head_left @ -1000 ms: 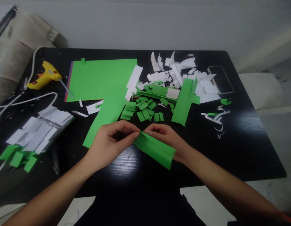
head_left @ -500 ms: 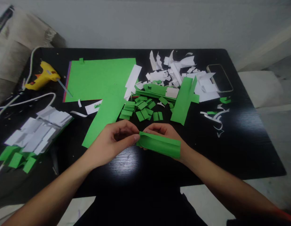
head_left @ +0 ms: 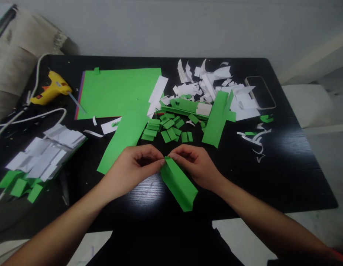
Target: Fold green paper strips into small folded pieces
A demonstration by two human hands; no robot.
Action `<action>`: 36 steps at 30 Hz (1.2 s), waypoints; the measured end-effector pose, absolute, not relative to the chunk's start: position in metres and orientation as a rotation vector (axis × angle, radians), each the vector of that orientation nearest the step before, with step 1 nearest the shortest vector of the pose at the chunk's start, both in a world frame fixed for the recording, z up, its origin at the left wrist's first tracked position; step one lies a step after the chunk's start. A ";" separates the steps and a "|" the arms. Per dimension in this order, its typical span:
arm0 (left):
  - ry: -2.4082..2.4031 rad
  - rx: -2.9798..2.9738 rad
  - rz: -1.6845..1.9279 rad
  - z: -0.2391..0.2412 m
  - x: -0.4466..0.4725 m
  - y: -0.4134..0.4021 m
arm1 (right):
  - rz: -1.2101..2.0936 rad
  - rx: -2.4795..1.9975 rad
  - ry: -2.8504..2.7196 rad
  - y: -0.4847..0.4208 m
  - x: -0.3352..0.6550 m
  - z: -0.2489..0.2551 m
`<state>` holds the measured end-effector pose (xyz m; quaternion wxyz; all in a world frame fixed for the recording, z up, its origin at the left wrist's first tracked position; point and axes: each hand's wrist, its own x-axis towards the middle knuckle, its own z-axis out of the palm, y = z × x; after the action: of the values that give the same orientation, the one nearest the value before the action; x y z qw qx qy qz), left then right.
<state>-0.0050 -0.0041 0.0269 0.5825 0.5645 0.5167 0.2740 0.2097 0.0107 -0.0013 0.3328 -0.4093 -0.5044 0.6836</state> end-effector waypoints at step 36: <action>1.321 1.496 0.637 0.020 0.000 -0.009 | 1.596 -1.092 -1.459 0.008 0.207 -0.006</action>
<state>-0.0005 -0.0092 0.0197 0.4996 0.6187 0.5462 0.2633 0.2069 0.0081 -0.0062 0.3517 -0.4217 -0.5639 0.6168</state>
